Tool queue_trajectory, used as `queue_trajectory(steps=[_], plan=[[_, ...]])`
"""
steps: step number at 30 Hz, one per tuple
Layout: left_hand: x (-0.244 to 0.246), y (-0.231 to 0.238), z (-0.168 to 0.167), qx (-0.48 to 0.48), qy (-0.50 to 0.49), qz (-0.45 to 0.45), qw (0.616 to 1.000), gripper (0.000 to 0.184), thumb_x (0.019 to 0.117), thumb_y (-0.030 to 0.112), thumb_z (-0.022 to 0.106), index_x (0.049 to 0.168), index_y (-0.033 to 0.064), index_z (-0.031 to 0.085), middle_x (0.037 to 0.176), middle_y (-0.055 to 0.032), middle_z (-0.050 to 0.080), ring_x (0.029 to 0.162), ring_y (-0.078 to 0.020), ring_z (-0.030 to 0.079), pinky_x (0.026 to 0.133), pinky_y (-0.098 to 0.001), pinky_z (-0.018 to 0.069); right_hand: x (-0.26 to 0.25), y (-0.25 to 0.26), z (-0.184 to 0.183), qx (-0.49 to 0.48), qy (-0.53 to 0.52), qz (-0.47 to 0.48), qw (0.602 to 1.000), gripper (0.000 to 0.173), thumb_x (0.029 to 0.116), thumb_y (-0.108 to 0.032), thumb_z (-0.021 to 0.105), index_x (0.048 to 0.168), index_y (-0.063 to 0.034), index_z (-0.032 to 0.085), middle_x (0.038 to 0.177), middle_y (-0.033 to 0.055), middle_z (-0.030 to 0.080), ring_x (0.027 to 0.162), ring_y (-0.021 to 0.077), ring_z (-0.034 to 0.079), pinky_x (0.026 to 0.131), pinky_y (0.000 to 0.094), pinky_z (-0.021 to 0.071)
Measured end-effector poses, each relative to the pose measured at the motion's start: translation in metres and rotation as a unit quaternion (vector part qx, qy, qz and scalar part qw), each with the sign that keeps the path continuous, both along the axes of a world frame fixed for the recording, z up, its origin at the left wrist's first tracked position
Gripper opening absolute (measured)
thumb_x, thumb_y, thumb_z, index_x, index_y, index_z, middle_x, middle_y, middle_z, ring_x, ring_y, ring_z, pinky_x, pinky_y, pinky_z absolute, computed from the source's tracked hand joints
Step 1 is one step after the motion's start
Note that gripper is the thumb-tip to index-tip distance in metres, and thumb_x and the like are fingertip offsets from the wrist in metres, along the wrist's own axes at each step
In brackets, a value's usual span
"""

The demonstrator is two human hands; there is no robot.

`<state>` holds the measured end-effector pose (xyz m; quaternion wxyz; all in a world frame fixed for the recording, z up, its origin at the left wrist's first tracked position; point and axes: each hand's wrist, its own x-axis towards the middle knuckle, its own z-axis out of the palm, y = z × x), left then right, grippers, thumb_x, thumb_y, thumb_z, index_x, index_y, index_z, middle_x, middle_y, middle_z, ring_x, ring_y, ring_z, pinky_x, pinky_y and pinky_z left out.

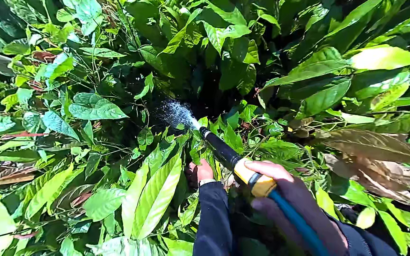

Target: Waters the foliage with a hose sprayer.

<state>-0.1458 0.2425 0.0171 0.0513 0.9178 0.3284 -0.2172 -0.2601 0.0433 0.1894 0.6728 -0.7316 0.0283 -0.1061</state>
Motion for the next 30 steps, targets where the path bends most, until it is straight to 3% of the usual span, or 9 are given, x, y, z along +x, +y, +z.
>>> queue_trajectory(steps=[4,7,9,11,17,20,23,28,30], plan=[[-0.001,0.008,-0.017,0.013,0.000,-0.013,1.000,0.066,0.1016,0.058,0.049,0.152,0.0159,0.050,0.159,-0.0207,0.044,0.145,-0.0396,0.045,0.109,-0.0658,0.0409,0.004,0.005,0.001,-0.020,0.006,-0.003,1.000,0.057,0.1026,-0.051,0.056,0.138,-0.0065,0.059,0.122,0.0118,0.068,0.108,0.0112,0.066,0.092,0.0280,0.0577],[0.001,0.003,-0.001,-0.014,0.018,-0.009,1.000,0.065,0.1053,0.054,0.045,0.156,0.0131,0.044,0.163,-0.0221,0.037,0.150,-0.0412,0.037,0.113,-0.0660,0.0362,0.000,0.005,0.003,-0.021,0.007,-0.004,1.000,0.058,0.1029,-0.053,0.054,0.138,-0.0069,0.058,0.120,0.0118,0.067,0.107,0.0114,0.065,0.092,0.0281,0.0567],[-0.003,0.005,-0.013,0.005,-0.028,-0.015,0.999,0.064,0.1040,0.054,0.047,0.152,0.0119,0.050,0.160,-0.0226,0.043,0.147,-0.0415,0.042,0.112,-0.0665,0.0379,-0.004,0.000,0.005,-0.002,0.009,0.018,1.000,0.057,0.1027,-0.051,0.056,0.136,-0.0056,0.060,0.117,0.0108,0.068,0.103,0.0100,0.066,0.088,0.0271,0.0575],[-0.001,0.006,-0.009,-0.023,-0.011,-0.009,1.000,0.064,0.1056,0.052,0.046,0.155,0.0116,0.046,0.164,-0.0230,0.035,0.151,-0.0430,0.034,0.113,-0.0684,0.0329,-0.009,-0.001,0.007,-0.010,0.014,0.013,1.000,0.056,0.1031,-0.052,0.054,0.136,-0.0070,0.060,0.118,0.0096,0.068,0.104,0.0085,0.066,0.089,0.0261,0.0574],[0.000,0.000,0.006,-0.042,-0.005,0.005,0.999,0.062,0.1067,0.049,0.046,0.156,0.0121,0.044,0.167,-0.0215,0.030,0.152,-0.0429,0.031,0.114,-0.0686,0.0312,-0.013,0.000,0.010,-0.001,0.014,0.022,1.000,0.052,0.1041,-0.049,0.055,0.137,-0.0083,0.059,0.120,0.0097,0.068,0.105,0.0107,0.066,0.090,0.0287,0.0575],[0.000,0.010,-0.021,0.005,0.019,-0.019,1.000,0.065,0.1037,0.057,0.042,0.156,0.0179,0.046,0.167,-0.0170,0.033,0.151,-0.0405,0.036,0.110,-0.0688,0.0363,-0.010,0.007,0.010,0.001,0.001,0.011,1.000,0.053,0.1039,-0.049,0.055,0.137,-0.0076,0.059,0.117,0.0103,0.067,0.104,0.0099,0.065,0.088,0.0265,0.0568],[0.001,0.017,-0.034,0.026,0.010,-0.024,0.999,0.067,0.1028,0.062,0.044,0.153,0.0181,0.048,0.163,-0.0185,0.039,0.147,-0.0413,0.041,0.108,-0.0701,0.0379,-0.005,0.006,0.011,-0.006,-0.004,0.033,0.999,0.053,0.1045,-0.048,0.054,0.134,-0.0047,0.061,0.117,0.0113,0.070,0.104,0.0114,0.067,0.088,0.0286,0.0587],[0.001,0.006,-0.009,-0.010,0.006,-0.007,1.000,0.067,0.1041,0.056,0.046,0.156,0.0144,0.045,0.165,-0.0205,0.034,0.150,-0.0413,0.036,0.113,-0.0675,0.0345,-0.008,0.007,0.010,0.019,-0.024,0.004,1.000,0.053,0.1048,-0.049,0.053,0.136,-0.0059,0.057,0.122,0.0104,0.066,0.110,0.0104,0.065,0.094,0.0266,0.0561],[0.000,0.005,-0.005,-0.011,0.003,-0.008,1.000,0.065,0.1045,0.055,0.046,0.155,0.0141,0.046,0.165,-0.0205,0.035,0.150,-0.0415,0.036,0.112,-0.0677,0.0347,-0.009,0.003,0.011,0.019,-0.022,0.004,1.000,0.053,0.1048,-0.049,0.053,0.136,-0.0066,0.058,0.120,0.0087,0.067,0.107,0.0086,0.065,0.091,0.0251,0.0564]])
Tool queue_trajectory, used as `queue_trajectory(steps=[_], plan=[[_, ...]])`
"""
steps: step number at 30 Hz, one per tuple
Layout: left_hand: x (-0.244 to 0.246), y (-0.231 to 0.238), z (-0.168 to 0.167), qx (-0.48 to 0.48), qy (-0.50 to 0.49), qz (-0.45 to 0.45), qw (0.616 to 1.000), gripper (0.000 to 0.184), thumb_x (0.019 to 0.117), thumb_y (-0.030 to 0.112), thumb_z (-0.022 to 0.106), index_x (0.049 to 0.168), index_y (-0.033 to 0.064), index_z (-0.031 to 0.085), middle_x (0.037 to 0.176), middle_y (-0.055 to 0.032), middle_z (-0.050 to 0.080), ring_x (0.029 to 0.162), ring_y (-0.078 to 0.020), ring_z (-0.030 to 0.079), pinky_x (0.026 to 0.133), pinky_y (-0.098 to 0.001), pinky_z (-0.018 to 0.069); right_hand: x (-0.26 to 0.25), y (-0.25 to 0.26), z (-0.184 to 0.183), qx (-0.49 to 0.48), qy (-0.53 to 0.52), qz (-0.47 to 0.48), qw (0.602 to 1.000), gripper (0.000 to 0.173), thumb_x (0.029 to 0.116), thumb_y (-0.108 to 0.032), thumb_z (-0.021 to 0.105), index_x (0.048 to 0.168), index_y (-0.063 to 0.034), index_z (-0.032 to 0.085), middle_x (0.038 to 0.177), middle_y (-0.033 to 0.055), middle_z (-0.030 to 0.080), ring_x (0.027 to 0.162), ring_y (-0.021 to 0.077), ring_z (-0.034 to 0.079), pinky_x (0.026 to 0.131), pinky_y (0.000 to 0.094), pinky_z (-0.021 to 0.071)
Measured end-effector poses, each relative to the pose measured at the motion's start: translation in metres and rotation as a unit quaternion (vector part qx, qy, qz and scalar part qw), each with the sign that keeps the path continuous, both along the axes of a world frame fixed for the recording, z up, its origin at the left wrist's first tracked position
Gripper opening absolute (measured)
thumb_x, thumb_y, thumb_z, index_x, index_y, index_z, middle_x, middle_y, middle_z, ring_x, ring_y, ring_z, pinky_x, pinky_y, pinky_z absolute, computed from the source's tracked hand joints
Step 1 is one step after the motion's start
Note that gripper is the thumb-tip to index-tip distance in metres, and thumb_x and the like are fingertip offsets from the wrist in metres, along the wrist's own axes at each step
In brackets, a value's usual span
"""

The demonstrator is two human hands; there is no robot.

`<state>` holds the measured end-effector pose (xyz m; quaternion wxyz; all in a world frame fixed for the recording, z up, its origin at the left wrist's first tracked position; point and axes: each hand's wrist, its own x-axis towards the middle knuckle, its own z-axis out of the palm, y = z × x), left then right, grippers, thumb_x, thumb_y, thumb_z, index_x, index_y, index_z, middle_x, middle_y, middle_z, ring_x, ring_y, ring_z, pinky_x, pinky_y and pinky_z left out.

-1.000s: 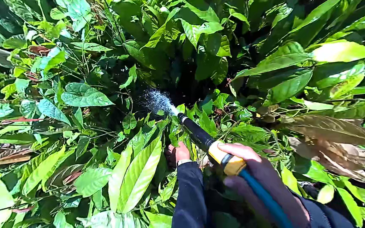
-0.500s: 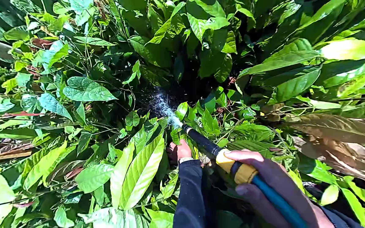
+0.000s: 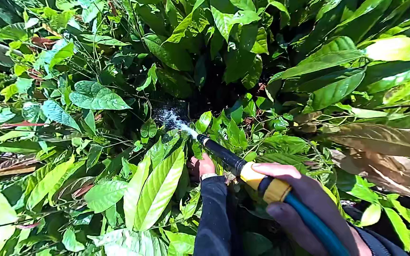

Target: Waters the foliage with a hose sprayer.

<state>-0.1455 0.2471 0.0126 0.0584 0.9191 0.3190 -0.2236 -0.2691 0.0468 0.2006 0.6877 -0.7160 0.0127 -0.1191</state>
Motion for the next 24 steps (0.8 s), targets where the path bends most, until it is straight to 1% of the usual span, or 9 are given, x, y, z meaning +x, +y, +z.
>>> queue_trajectory(steps=[3,8,10,12,14,16,19,21,24], plan=[[0.001,-0.002,0.004,-0.010,0.009,0.002,1.000,0.062,0.1059,0.052,0.045,0.155,0.0136,0.046,0.165,-0.0215,0.034,0.151,-0.0419,0.034,0.112,-0.0686,0.0337,-0.001,0.000,0.001,-0.005,0.002,-0.014,1.000,0.054,0.1047,-0.050,0.052,0.138,-0.0076,0.057,0.118,0.0072,0.065,0.103,0.0067,0.063,0.087,0.0228,0.0556],[0.002,0.000,0.000,-0.019,-0.004,0.014,1.000,0.065,0.1053,0.053,0.047,0.156,0.0131,0.044,0.166,-0.0226,0.031,0.151,-0.0428,0.033,0.112,-0.0694,0.0317,-0.009,-0.003,0.004,-0.008,0.013,0.002,1.000,0.053,0.1045,-0.050,0.053,0.137,-0.0074,0.058,0.119,0.0093,0.067,0.106,0.0091,0.064,0.090,0.0252,0.0558],[0.003,0.003,-0.008,0.002,0.010,0.004,1.000,0.067,0.1035,0.058,0.046,0.155,0.0152,0.046,0.165,-0.0199,0.035,0.150,-0.0403,0.037,0.110,-0.0679,0.0356,-0.017,-0.004,0.006,-0.014,0.033,0.011,0.999,0.053,0.1041,-0.051,0.053,0.137,-0.0096,0.058,0.116,0.0088,0.065,0.104,0.0083,0.063,0.088,0.0237,0.0552],[0.003,0.005,-0.013,0.010,0.008,-0.007,1.000,0.067,0.1035,0.059,0.046,0.154,0.0150,0.046,0.163,-0.0202,0.037,0.148,-0.0408,0.039,0.109,-0.0689,0.0374,-0.024,-0.009,0.006,-0.010,0.049,0.039,0.998,0.053,0.1039,-0.051,0.054,0.138,-0.0097,0.059,0.113,0.0104,0.066,0.100,0.0107,0.065,0.085,0.0265,0.0571],[0.001,0.006,-0.014,-0.006,-0.009,0.004,1.000,0.067,0.1033,0.057,0.048,0.155,0.0148,0.046,0.165,-0.0200,0.034,0.151,-0.0409,0.035,0.111,-0.0713,0.0335,-0.031,-0.009,0.006,-0.013,0.054,0.037,0.998,0.053,0.1037,-0.050,0.055,0.140,-0.0108,0.057,0.113,0.0105,0.065,0.100,0.0119,0.065,0.084,0.0273,0.0573],[0.000,0.009,-0.023,-0.007,-0.012,0.005,1.000,0.068,0.1028,0.058,0.046,0.156,0.0166,0.044,0.167,-0.0182,0.033,0.152,-0.0390,0.034,0.112,-0.0704,0.0331,-0.036,-0.009,0.006,-0.016,0.057,0.030,0.998,0.053,0.1034,-0.051,0.055,0.140,-0.0125,0.056,0.113,0.0094,0.064,0.100,0.0109,0.064,0.084,0.0262,0.0570],[-0.001,0.009,-0.018,0.004,0.003,-0.017,1.000,0.067,0.1043,0.057,0.046,0.156,0.0148,0.043,0.163,-0.0183,0.040,0.149,-0.0381,0.040,0.111,-0.0672,0.0373,-0.037,-0.014,0.008,-0.005,0.063,0.054,0.997,0.053,0.1036,-0.050,0.055,0.139,-0.0103,0.058,0.111,0.0103,0.066,0.099,0.0108,0.065,0.085,0.0263,0.0570],[0.001,0.007,-0.015,0.001,0.009,-0.010,1.000,0.067,0.1042,0.057,0.045,0.156,0.0150,0.045,0.159,-0.0181,0.045,0.146,-0.0380,0.043,0.109,-0.0672,0.0389,-0.039,-0.011,0.008,-0.004,0.063,0.028,0.998,0.052,0.1037,-0.049,0.055,0.140,-0.0114,0.057,0.111,0.0091,0.065,0.098,0.0098,0.065,0.083,0.0254,0.0570],[0.000,0.007,-0.022,0.010,0.005,-0.009,1.000,0.068,0.1040,0.060,0.041,0.156,0.0167,0.045,0.162,-0.0173,0.042,0.149,-0.0384,0.039,0.109,-0.0693,0.0361,-0.039,-0.010,0.007,0.010,0.054,0.018,0.998,0.052,0.1037,-0.050,0.055,0.141,-0.0134,0.055,0.113,0.0073,0.064,0.098,0.0086,0.065,0.083,0.0243,0.0573]])
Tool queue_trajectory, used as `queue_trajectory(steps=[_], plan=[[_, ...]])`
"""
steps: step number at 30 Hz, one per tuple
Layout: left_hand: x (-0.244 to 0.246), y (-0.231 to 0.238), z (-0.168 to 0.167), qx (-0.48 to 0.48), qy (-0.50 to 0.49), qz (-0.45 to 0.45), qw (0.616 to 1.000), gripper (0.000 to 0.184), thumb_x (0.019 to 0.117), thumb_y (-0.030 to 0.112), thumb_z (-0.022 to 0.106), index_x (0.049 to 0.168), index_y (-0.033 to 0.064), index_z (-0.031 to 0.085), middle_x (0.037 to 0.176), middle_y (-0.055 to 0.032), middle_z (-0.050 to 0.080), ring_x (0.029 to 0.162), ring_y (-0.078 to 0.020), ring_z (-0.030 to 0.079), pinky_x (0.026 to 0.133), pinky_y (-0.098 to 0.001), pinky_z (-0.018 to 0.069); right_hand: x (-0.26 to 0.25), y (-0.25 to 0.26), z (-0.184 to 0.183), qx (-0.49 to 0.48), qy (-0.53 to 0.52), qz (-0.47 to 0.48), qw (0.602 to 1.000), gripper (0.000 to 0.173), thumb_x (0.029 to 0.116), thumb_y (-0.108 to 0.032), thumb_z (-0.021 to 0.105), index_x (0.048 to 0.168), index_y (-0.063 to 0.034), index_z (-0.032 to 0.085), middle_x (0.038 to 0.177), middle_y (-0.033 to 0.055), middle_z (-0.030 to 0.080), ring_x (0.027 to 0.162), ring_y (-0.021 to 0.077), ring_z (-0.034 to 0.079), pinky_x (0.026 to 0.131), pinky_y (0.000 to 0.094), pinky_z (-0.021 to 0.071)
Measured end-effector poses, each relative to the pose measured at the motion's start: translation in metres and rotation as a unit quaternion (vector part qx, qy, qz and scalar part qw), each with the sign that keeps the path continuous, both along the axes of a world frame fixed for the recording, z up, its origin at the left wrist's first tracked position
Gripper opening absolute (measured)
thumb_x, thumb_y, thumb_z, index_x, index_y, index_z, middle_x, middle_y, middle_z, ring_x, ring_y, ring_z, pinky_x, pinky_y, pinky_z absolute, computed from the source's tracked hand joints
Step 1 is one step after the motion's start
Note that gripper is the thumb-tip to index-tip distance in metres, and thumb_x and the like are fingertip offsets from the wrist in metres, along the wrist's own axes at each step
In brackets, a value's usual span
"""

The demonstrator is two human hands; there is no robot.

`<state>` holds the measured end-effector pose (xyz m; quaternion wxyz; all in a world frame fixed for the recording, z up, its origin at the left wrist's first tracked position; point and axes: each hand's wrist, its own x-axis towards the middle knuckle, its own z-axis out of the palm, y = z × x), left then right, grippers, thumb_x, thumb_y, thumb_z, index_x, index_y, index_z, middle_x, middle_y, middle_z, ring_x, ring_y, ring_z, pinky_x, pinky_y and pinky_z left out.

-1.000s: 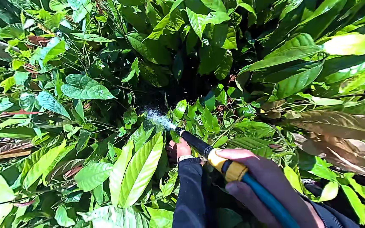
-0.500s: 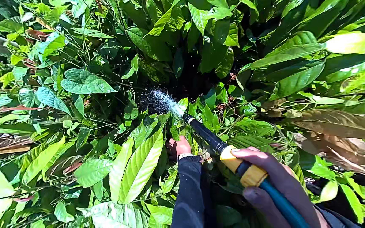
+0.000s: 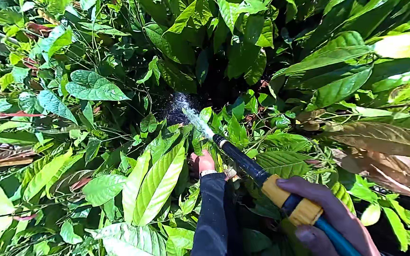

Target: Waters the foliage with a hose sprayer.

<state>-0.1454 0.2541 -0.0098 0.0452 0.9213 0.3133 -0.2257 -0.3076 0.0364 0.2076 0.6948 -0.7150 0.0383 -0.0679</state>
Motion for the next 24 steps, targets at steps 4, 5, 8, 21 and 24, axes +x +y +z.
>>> queue_trajectory(steps=[4,5,8,21,24], plan=[[-0.001,-0.004,0.008,-0.003,0.006,-0.002,1.000,0.066,0.1047,0.057,0.043,0.155,0.0151,0.046,0.161,-0.0183,0.043,0.149,-0.0392,0.038,0.110,-0.0691,0.0356,-0.001,-0.001,-0.001,0.000,0.000,-0.009,1.000,0.052,0.1033,-0.049,0.056,0.140,-0.0133,0.056,0.114,0.0075,0.064,0.099,0.0088,0.065,0.083,0.0246,0.0574],[0.000,-0.003,0.007,-0.003,0.005,-0.001,1.000,0.066,0.1046,0.057,0.042,0.155,0.0150,0.047,0.160,-0.0180,0.043,0.150,-0.0386,0.038,0.110,-0.0688,0.0359,-0.001,0.001,-0.002,-0.004,-0.002,-0.018,1.000,0.052,0.1034,-0.050,0.055,0.141,-0.0143,0.055,0.116,0.0068,0.063,0.099,0.0077,0.064,0.083,0.0233,0.0570],[-0.001,0.000,0.000,-0.009,-0.011,-0.003,1.000,0.066,0.1046,0.057,0.042,0.155,0.0147,0.046,0.160,-0.0191,0.044,0.148,-0.0391,0.039,0.110,-0.0692,0.0354,-0.001,-0.005,-0.001,0.003,0.003,0.001,1.000,0.052,0.1036,-0.050,0.055,0.141,-0.0139,0.055,0.115,0.0070,0.064,0.099,0.0081,0.065,0.083,0.0237,0.0568],[0.000,0.000,0.002,-0.014,0.005,0.010,1.000,0.069,0.1038,0.058,0.044,0.156,0.0141,0.044,0.161,-0.0175,0.043,0.149,-0.0369,0.039,0.111,-0.0677,0.0355,-0.010,-0.018,-0.006,0.016,0.024,-0.027,0.999,0.050,0.1022,-0.049,0.058,0.145,-0.0223,0.052,0.120,0.0024,0.066,0.093,0.0068,0.066,0.076,0.0233,0.0580],[-0.001,-0.001,0.002,-0.013,0.004,0.010,1.000,0.068,0.1042,0.058,0.044,0.156,0.0138,0.044,0.160,-0.0166,0.045,0.148,-0.0361,0.041,0.111,-0.0668,0.0368,-0.010,-0.024,-0.006,0.017,0.021,-0.003,1.000,0.050,0.1017,-0.047,0.059,0.144,-0.0206,0.054,0.121,0.0043,0.067,0.096,0.0089,0.067,0.079,0.0258,0.0586]])
